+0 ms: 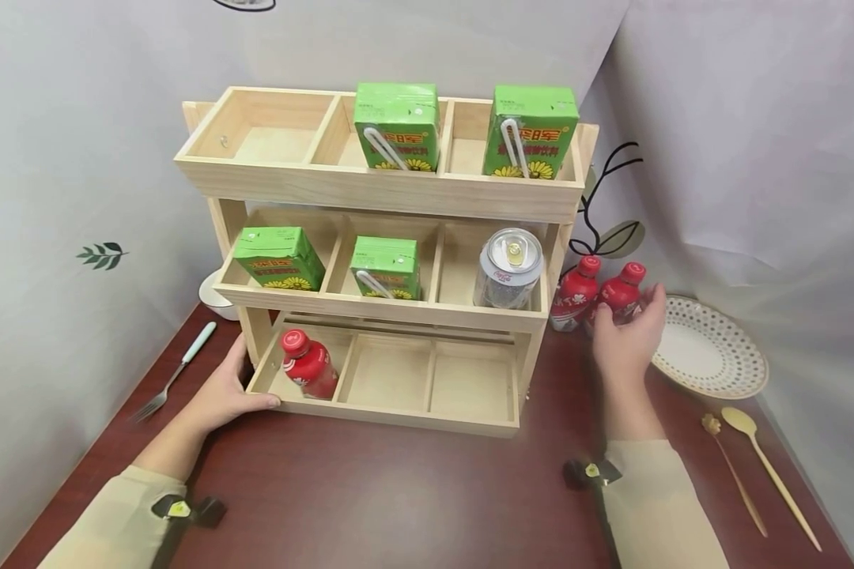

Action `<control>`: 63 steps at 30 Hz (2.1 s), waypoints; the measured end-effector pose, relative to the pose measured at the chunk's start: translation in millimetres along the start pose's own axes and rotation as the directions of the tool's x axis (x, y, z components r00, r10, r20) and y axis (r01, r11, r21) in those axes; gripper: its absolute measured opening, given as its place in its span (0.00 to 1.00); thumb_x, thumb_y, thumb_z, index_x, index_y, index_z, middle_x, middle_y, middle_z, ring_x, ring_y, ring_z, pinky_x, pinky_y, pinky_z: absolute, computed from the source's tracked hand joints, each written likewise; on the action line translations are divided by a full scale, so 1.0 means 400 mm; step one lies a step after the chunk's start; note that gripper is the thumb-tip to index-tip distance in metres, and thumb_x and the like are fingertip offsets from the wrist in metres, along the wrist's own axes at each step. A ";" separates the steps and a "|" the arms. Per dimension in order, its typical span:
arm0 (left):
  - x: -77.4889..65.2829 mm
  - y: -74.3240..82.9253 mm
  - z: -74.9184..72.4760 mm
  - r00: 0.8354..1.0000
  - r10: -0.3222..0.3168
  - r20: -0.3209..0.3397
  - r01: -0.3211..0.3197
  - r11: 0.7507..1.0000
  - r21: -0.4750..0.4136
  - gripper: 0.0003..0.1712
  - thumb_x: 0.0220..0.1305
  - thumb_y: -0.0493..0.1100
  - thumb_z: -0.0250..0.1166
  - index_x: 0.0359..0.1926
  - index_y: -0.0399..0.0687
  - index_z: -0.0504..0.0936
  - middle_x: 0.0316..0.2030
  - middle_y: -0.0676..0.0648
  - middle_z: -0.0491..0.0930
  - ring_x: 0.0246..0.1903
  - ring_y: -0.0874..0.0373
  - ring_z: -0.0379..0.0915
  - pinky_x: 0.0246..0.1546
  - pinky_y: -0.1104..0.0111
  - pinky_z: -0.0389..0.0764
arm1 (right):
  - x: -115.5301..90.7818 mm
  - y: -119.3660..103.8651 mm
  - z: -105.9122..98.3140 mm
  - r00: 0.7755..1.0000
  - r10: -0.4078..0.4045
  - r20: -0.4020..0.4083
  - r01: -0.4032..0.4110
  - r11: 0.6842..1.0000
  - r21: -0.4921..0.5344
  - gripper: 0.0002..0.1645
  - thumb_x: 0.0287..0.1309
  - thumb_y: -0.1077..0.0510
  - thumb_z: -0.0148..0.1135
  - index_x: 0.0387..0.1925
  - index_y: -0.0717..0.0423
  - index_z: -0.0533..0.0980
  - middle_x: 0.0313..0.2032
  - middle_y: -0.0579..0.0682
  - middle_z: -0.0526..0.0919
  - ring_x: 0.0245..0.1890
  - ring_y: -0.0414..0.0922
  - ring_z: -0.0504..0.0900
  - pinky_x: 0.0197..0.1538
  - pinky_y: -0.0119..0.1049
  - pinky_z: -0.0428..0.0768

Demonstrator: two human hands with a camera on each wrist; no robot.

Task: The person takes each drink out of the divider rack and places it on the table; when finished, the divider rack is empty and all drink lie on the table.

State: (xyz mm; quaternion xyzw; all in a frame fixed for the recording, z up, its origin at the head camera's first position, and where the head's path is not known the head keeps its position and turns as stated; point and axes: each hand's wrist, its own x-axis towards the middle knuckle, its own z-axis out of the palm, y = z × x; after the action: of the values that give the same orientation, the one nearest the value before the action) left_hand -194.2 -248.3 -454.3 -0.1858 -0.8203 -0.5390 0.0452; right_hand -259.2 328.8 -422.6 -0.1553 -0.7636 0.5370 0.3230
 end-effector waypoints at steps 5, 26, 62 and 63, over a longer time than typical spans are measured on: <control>0.000 0.000 0.001 1.000 0.011 0.000 -0.011 1.000 0.013 0.73 0.32 0.35 0.83 0.76 0.54 0.47 0.68 0.39 0.58 0.61 0.42 0.62 0.55 0.71 0.67 | -0.011 -0.068 -0.006 1.000 0.022 -0.013 -0.021 0.996 0.081 0.46 0.58 0.59 0.61 0.73 0.47 0.51 0.69 0.47 0.59 0.69 0.37 0.56 0.66 0.24 0.53; 0.004 -0.074 -0.001 1.000 0.012 -0.014 -0.012 1.000 0.015 0.75 0.30 0.36 0.84 0.75 0.65 0.47 0.68 0.47 0.59 0.61 0.51 0.62 0.55 0.75 0.66 | -0.184 -0.366 -0.046 0.918 -0.398 0.001 0.345 0.798 0.494 0.46 0.44 0.70 0.67 0.67 0.64 0.60 0.63 0.62 0.66 0.65 0.53 0.62 0.69 0.42 0.56; 0.000 -0.001 -0.002 1.000 0.014 0.000 -0.014 1.000 -0.002 0.72 0.32 0.34 0.83 0.76 0.52 0.47 0.68 0.39 0.58 0.62 0.44 0.61 0.56 0.74 0.65 | -0.393 -0.445 0.051 0.616 -0.785 -0.069 0.599 0.409 0.689 0.43 0.46 0.58 0.76 0.52 0.87 0.65 0.53 0.75 0.73 0.60 0.62 0.70 0.65 0.50 0.62; -0.001 -0.002 -0.002 1.000 0.021 0.001 -0.021 1.000 0.004 0.72 0.33 0.34 0.83 0.76 0.51 0.47 0.68 0.39 0.58 0.61 0.43 0.61 0.56 0.74 0.65 | -0.395 -0.443 0.054 0.606 -0.794 -0.058 0.595 0.403 0.696 0.43 0.46 0.59 0.76 0.52 0.87 0.65 0.53 0.76 0.73 0.60 0.62 0.70 0.65 0.50 0.63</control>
State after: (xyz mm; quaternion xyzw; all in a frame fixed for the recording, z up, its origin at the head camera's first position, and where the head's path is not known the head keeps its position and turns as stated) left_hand -194.2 -249.3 -454.7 -0.1945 -0.8193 -0.5370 0.0509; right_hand -136.4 154.5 -315.7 0.3823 -0.5541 0.5960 0.4377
